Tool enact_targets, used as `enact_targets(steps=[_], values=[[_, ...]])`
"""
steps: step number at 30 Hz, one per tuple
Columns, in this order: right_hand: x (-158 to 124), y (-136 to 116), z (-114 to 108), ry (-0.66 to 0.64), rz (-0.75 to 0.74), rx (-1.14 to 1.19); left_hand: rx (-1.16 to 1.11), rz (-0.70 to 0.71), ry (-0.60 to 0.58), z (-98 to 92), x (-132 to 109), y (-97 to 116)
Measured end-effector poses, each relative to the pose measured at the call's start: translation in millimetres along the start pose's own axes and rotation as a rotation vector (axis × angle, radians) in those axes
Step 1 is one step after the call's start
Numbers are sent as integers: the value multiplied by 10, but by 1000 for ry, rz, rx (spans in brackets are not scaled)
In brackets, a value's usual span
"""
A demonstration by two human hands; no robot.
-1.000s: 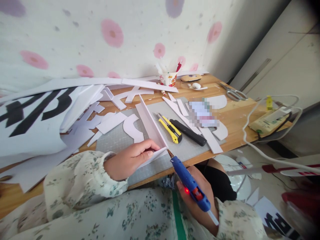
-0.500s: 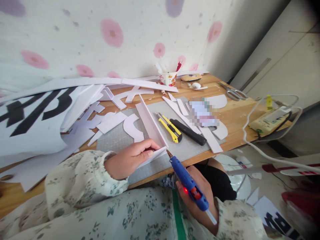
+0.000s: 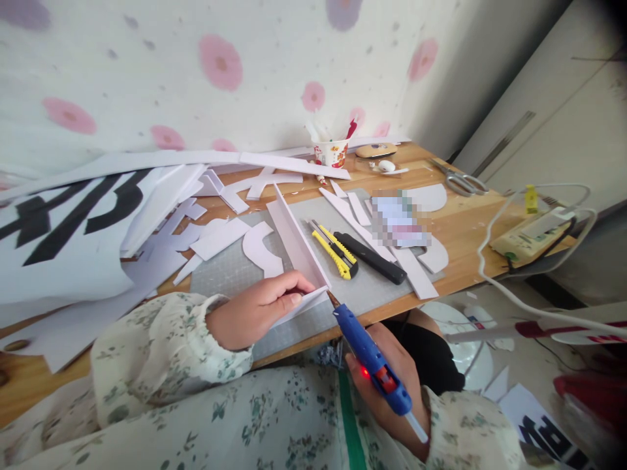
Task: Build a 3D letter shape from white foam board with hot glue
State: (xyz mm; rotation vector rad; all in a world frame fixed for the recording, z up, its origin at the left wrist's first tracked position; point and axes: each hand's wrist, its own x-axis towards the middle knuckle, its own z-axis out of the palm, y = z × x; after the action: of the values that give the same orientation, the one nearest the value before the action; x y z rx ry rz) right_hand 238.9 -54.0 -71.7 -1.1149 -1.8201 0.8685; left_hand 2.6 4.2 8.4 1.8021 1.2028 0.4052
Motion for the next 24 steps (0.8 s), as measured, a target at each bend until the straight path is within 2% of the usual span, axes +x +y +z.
enact_targets(steps=[7,24], values=[[41,-43,12,45,1,-53,-8,21,-12,6,18,-40],[-21,34,21,-5,75,3,-12,9,-17,3,9,-12]])
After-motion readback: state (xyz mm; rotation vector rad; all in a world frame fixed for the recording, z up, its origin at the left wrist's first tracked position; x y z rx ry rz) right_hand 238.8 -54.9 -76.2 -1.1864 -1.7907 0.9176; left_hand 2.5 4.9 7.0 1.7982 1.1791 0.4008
